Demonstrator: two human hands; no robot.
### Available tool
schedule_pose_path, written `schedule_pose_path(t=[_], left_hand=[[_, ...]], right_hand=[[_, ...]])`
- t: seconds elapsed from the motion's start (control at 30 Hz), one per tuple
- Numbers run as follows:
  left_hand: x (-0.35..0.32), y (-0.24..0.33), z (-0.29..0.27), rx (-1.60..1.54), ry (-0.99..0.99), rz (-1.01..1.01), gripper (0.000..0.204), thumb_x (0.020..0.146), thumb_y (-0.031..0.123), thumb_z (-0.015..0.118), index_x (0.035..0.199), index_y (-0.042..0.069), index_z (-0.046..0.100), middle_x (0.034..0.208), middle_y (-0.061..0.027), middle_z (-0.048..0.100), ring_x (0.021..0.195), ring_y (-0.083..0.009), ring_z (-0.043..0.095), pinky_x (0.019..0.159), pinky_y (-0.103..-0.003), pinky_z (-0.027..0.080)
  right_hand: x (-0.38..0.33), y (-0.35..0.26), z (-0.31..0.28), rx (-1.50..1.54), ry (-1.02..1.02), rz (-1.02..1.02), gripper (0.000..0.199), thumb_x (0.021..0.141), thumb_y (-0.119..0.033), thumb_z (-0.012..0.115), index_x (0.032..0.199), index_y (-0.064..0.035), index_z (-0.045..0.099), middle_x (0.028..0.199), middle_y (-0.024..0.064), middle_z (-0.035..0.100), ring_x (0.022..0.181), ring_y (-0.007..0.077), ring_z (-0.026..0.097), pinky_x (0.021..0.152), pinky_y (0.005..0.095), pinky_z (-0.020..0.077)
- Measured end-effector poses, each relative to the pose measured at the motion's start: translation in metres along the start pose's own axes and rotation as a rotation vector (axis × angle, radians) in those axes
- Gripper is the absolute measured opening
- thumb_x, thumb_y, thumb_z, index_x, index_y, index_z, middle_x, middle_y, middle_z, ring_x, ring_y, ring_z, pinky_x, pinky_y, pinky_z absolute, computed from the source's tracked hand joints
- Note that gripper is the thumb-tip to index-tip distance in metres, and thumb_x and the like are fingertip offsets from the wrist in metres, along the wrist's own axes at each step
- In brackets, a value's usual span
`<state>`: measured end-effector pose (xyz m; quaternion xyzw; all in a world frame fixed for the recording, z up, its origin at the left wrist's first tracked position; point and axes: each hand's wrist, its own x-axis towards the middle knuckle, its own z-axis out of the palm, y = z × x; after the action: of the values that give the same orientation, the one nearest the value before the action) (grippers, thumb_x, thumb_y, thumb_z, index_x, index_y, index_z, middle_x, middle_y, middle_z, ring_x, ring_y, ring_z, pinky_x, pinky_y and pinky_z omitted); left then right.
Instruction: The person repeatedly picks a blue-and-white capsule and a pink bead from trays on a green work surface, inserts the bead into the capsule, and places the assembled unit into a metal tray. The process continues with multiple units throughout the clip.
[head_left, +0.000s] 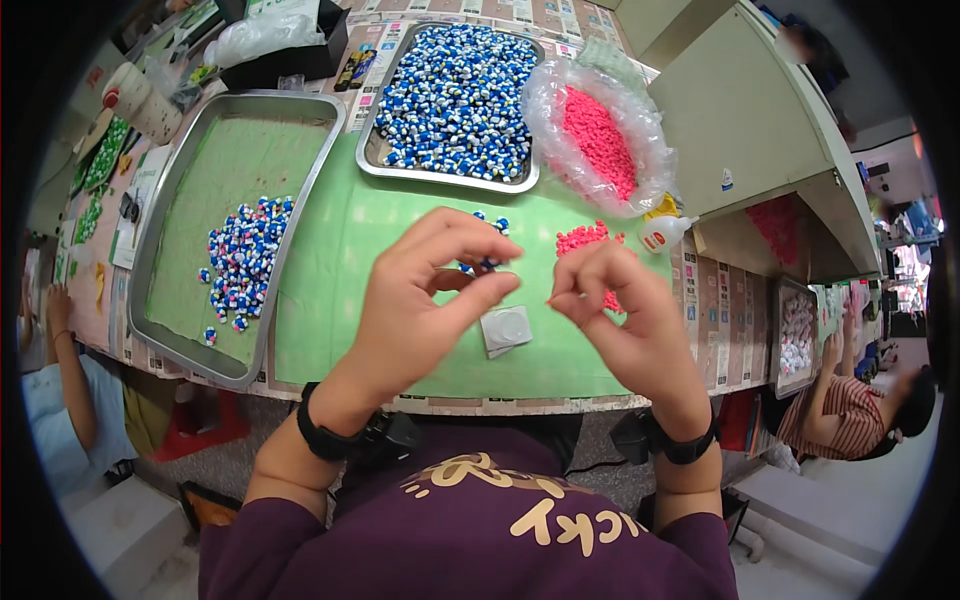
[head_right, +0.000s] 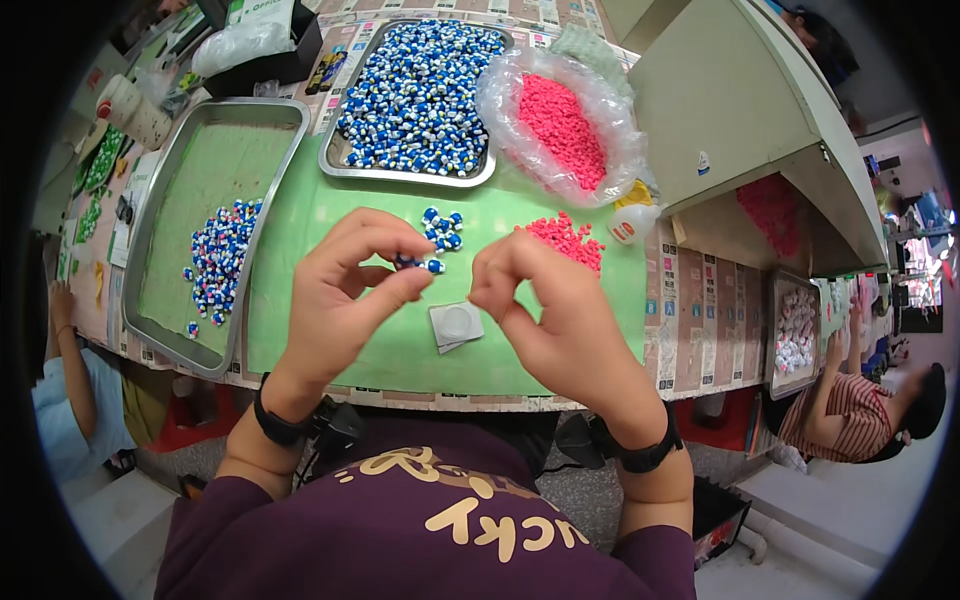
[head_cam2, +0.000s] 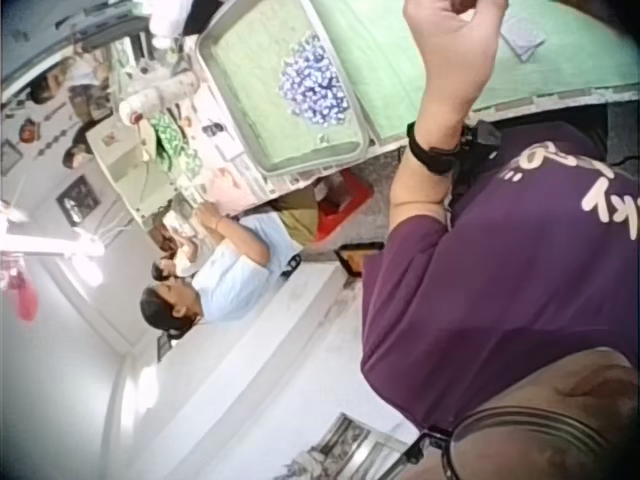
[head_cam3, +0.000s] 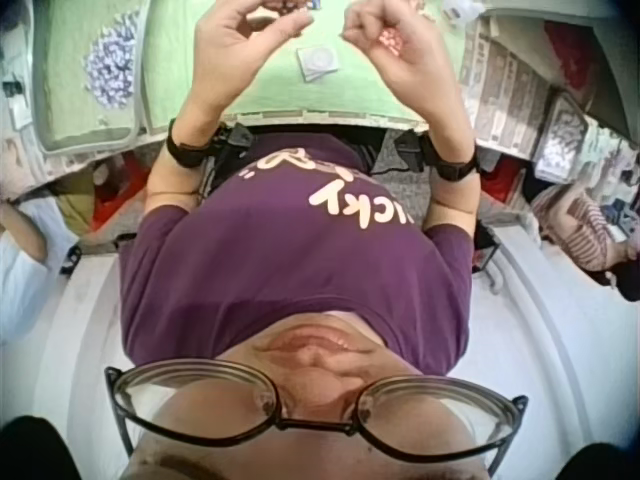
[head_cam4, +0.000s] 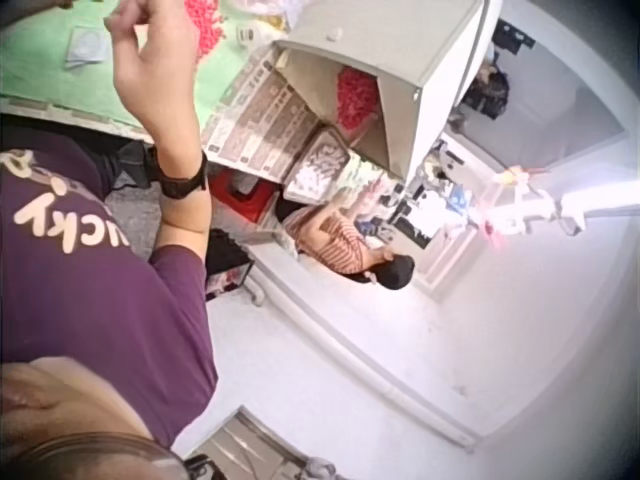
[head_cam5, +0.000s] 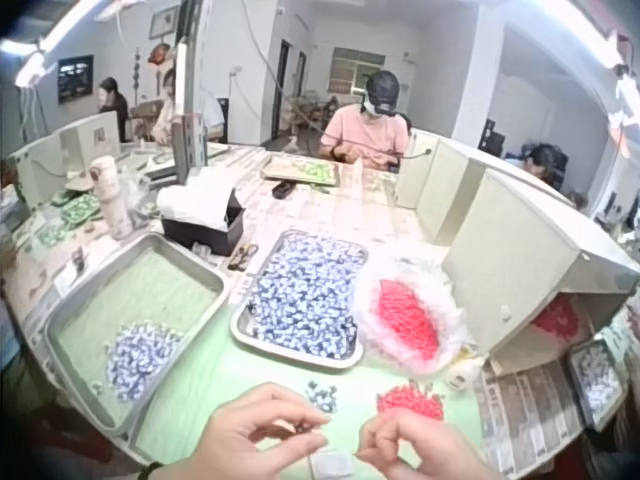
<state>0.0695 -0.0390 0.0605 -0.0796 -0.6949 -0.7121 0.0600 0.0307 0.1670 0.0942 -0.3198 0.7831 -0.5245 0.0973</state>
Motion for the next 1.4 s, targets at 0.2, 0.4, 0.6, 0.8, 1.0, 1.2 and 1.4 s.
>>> schedule_pose_path(t=[0.2,0.4,0.6,0.8,1.0,1.2,1.4], left_hand=[[-0.004,-0.009,-0.029,-0.16,0.076,-0.117,0.019,0.088,-0.002,0.065,0.107,-0.001,0.063,0.106,-0.0075,0.06,0.088,-0.015,0.065,0.074,-0.026,0.055],[-0.002,-0.013,-0.039,-0.148,0.068,-0.075,0.021,0.087,-0.001,0.066,0.108,-0.001,0.067,0.106,-0.0089,0.065,0.087,-0.0152,0.065,0.077,-0.026,0.055],[0.0,-0.01,-0.031,-0.28,0.037,-0.106,0.022,0.089,-0.001,0.063,0.111,-0.002,0.066,0.105,-0.0107,0.067,0.088,-0.0164,0.067,0.079,-0.027,0.055],[0.004,-0.008,-0.018,-0.593,-0.077,-0.287,0.025,0.092,0.008,0.064,0.114,-0.003,0.061,0.105,-0.0146,0.068,0.088,-0.019,0.069,0.076,-0.027,0.058],[0.006,-0.005,-0.006,-0.77,-0.111,-0.272,0.022,0.093,0.01,0.064,0.11,-0.003,0.062,0.1,-0.0147,0.069,0.09,-0.0239,0.071,0.074,-0.03,0.06],[0.002,-0.002,-0.003,-0.629,-0.049,-0.173,0.018,0.089,0.004,0.068,0.105,-0.003,0.064,0.096,-0.0117,0.069,0.088,-0.0206,0.07,0.074,-0.028,0.059],[-0.004,0.001,0.006,-0.358,0.08,0.044,0.021,0.081,-0.003,0.074,0.1,-0.003,0.066,0.091,-0.0093,0.069,0.082,-0.016,0.069,0.072,-0.026,0.057]], right_hand=[[-0.002,0.025,0.021,-0.403,-0.211,-0.063,0.013,0.077,0.005,0.053,0.081,-0.0047,0.046,0.074,0.0113,0.055,0.072,0.034,0.055,0.064,0.043,0.0396],[0.004,0.026,0.022,-0.466,-0.248,-0.068,0.013,0.076,0.006,0.053,0.081,-0.0048,0.047,0.072,0.0102,0.056,0.072,0.0329,0.056,0.065,0.0425,0.0398],[0.003,0.017,0.015,-0.236,-0.145,-0.004,0.019,0.075,0.009,0.059,0.081,-0.0043,0.047,0.077,0.0091,0.057,0.074,0.0283,0.058,0.069,0.0377,0.0439],[0.011,-0.011,0.015,0.037,0.136,-0.159,0.022,0.083,0.009,0.064,0.082,-0.0044,0.046,0.088,0.0091,0.061,0.078,0.0162,0.059,0.069,0.0285,0.0471],[0.015,-0.021,0.024,0.034,0.3,-0.265,0.024,0.083,0.009,0.066,0.08,-0.0045,0.046,0.089,0.01,0.062,0.078,0.0166,0.06,0.067,0.0283,0.0473],[0.015,-0.022,0.025,-0.053,0.294,-0.242,0.026,0.082,0.007,0.068,0.081,-0.0058,0.045,0.09,0.0112,0.062,0.079,0.0175,0.061,0.069,0.0274,0.047],[0.015,-0.016,0.028,-0.133,0.307,-0.278,0.027,0.078,0.007,0.07,0.082,-0.0058,0.047,0.086,0.0088,0.062,0.073,0.0211,0.058,0.065,0.0308,0.0451]])
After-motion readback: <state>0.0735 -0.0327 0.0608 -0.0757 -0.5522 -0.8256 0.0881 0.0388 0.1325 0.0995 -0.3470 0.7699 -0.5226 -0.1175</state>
